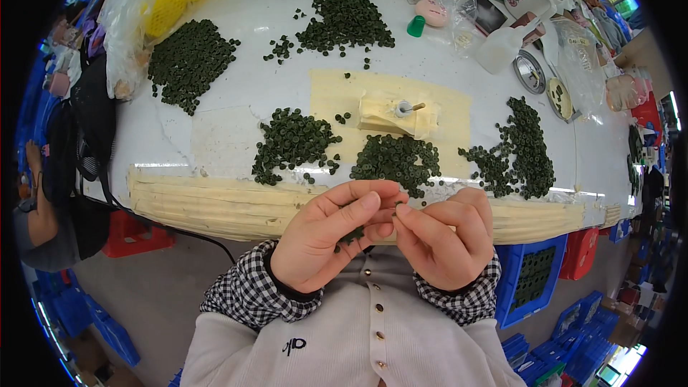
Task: Assembling small green plastic toy pieces at a factory workbench.
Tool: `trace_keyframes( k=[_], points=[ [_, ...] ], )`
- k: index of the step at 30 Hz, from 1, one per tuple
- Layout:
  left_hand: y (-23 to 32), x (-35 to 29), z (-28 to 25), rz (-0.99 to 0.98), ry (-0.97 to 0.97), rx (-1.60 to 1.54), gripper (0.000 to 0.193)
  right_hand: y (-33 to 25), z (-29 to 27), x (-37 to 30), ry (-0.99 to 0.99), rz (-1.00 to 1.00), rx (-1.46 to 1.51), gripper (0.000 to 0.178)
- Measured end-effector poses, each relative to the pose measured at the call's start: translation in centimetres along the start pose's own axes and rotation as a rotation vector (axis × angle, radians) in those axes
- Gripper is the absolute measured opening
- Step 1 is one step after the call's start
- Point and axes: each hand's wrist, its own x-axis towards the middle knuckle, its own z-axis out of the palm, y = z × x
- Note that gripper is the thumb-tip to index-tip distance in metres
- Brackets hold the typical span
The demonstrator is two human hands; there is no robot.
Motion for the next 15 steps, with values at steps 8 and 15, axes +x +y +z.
trace_keyframes(
  k=[8,15],
  points=[
    [-0.37,0.09,-0.69,-0.023,-0.049,0.006,0.019,0.04,0.01,0.06,-0.019,-0.102,0.064,0.038],
    [-0.16,0.20,-0.52,-0.031,-0.037,-0.062,0.018,0.37,0.15,-0.42,0.049,-0.113,-0.015,0.036]
  ],
)
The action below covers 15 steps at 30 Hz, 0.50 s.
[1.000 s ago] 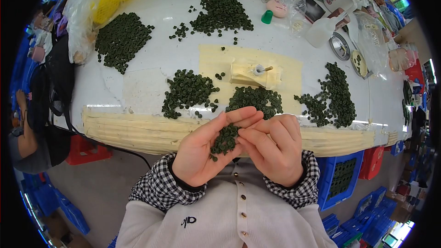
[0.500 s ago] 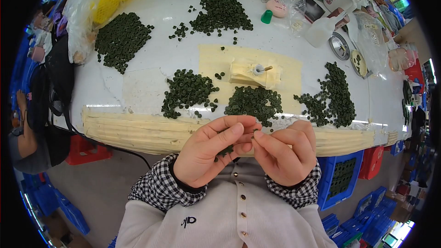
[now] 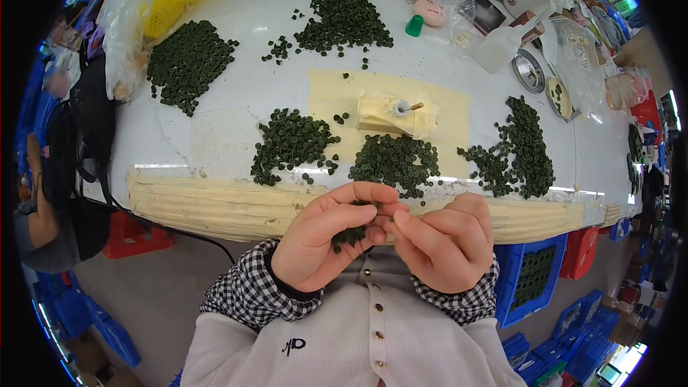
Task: Assembling small green plastic toy pieces at a factory workbench.
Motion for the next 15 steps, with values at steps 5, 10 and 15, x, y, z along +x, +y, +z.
trace_keyframes(
  k=[5,10,15],
  points=[
    [-0.8,-0.1,-0.3,0.059,0.005,0.068,0.016,-0.3,-0.7,0.2,-0.089,-0.033,-0.090,0.039],
    [-0.5,-0.2,-0.7,0.101,-0.048,-0.025,0.010,-0.8,-0.6,0.6,-0.120,0.025,0.020,0.040],
    [0.3,-0.4,-0.7,0.138,-0.018,-0.032,0.009,0.5,-1.3,0.1,-0.013,0.383,0.098,0.023]
  ],
)
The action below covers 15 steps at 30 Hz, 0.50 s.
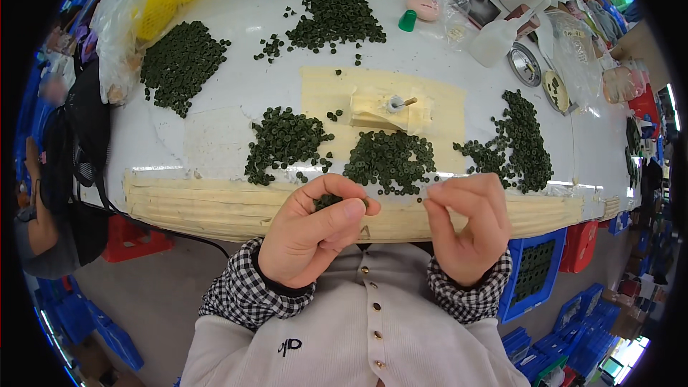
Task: Assembling small green plastic toy pieces at a factory workbench.
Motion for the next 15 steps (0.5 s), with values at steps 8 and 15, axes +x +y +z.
trace_keyframes(
  k=[8,15],
  points=[
    [0.3,-0.1,-0.6,0.092,0.038,-0.015,0.015,1.5,0.2,0.3,-0.293,-0.071,-0.224,0.015],
    [0.4,-0.1,-0.5,0.079,0.062,0.016,0.017,1.4,1.1,0.4,-0.322,-0.187,-0.357,0.015]
  ],
)
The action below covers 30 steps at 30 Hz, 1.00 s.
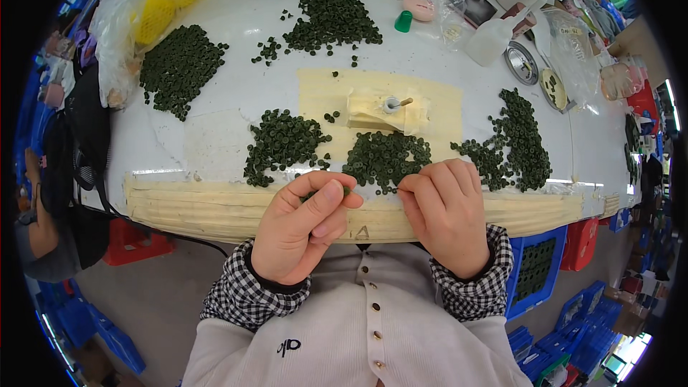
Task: Assembling small green plastic toy pieces at a factory workbench.
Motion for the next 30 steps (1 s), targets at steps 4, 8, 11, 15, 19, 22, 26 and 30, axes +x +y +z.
trace_keyframes(
  k=[4,8,11,15,19,22,26,30],
  points=[
    [-0.1,0.0,0.1,0.003,0.003,0.019,0.018,-0.2,-0.4,0.3,-0.037,0.042,0.005,0.016],
    [-0.2,0.0,0.3,-0.005,-0.011,0.046,0.019,-0.2,0.2,-0.1,0.189,0.154,0.336,0.018],
    [-0.2,-0.1,0.3,-0.003,0.002,0.056,0.019,-0.6,-0.1,-0.7,0.200,0.297,0.496,0.016],
    [-0.3,-0.1,0.4,-0.001,0.012,0.076,0.018,-0.5,0.1,-0.9,0.200,0.467,0.745,0.015],
    [-0.4,-0.1,0.4,0.006,0.020,0.095,0.018,-0.5,-0.1,-1.0,0.168,0.505,0.747,0.016],
    [-0.5,-0.1,0.5,0.012,0.024,0.095,0.018,-0.6,-0.3,-1.0,0.140,0.528,0.692,0.016],
    [-0.5,-0.1,0.4,-0.004,0.032,0.107,0.019,-0.1,-0.5,-0.3,0.203,0.348,0.586,0.017],
    [-0.5,-0.1,0.7,-0.003,0.033,0.124,0.021,-0.4,-0.3,-0.7,0.195,0.541,0.823,0.012]
  ],
)
